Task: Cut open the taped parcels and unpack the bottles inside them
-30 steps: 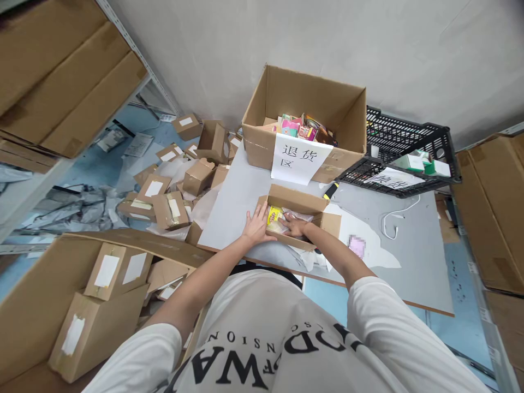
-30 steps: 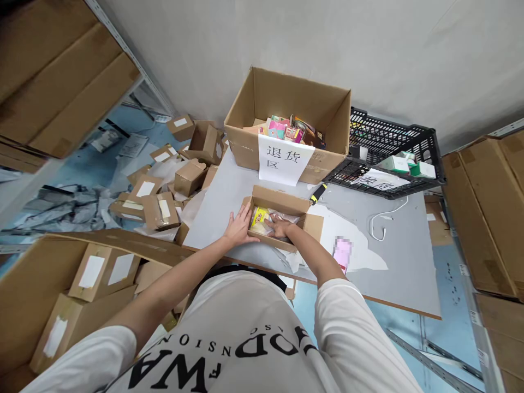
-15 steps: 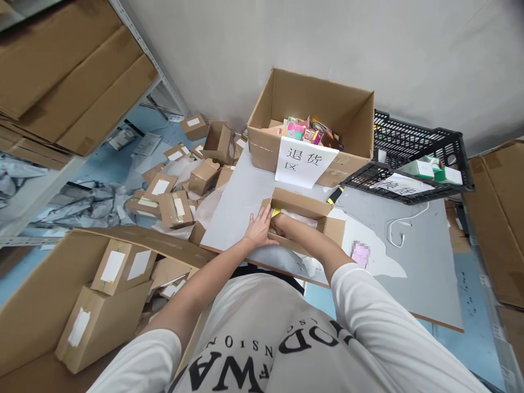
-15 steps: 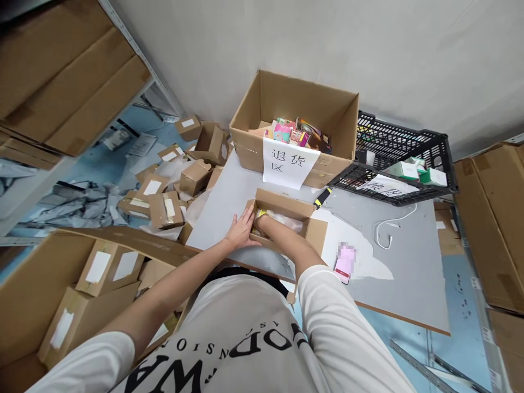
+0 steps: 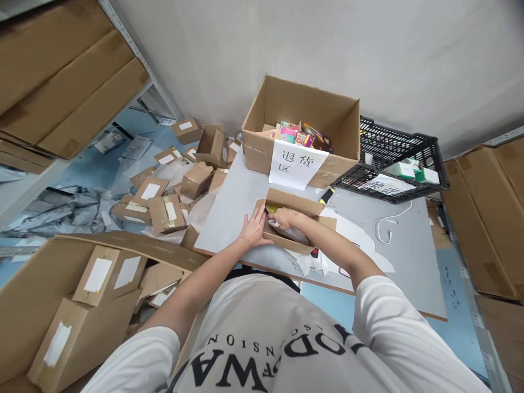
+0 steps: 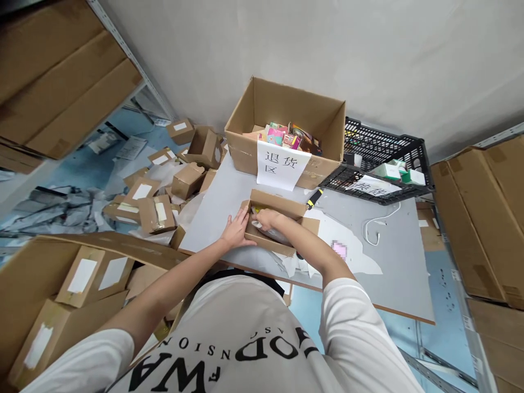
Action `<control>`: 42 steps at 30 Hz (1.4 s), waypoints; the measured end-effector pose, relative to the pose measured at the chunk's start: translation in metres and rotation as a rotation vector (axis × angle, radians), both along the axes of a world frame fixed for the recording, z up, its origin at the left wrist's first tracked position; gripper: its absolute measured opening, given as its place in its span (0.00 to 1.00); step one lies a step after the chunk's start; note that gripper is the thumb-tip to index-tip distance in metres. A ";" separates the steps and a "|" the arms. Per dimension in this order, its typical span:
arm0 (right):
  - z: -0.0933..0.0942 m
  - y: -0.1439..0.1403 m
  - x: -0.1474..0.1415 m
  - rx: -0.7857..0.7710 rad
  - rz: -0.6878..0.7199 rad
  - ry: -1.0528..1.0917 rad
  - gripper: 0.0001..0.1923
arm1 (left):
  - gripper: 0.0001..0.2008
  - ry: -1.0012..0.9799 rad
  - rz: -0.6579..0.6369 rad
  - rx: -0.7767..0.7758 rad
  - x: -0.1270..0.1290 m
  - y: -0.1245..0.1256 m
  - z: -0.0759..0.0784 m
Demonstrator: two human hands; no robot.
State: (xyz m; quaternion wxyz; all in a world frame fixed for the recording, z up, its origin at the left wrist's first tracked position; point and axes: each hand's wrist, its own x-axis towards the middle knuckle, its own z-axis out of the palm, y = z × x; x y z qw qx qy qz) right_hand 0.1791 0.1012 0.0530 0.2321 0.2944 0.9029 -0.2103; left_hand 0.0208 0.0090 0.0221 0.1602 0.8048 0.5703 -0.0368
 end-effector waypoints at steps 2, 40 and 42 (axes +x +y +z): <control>0.011 -0.005 0.015 0.055 -0.021 0.032 0.20 | 0.55 0.002 0.007 0.005 0.001 0.000 0.001; 0.167 -0.122 0.019 0.505 -1.143 1.047 0.20 | 0.33 -0.567 0.111 0.442 0.069 -0.066 0.124; 0.169 -0.127 0.017 0.395 -1.084 1.156 0.23 | 0.31 -0.626 0.171 0.422 0.054 -0.061 0.129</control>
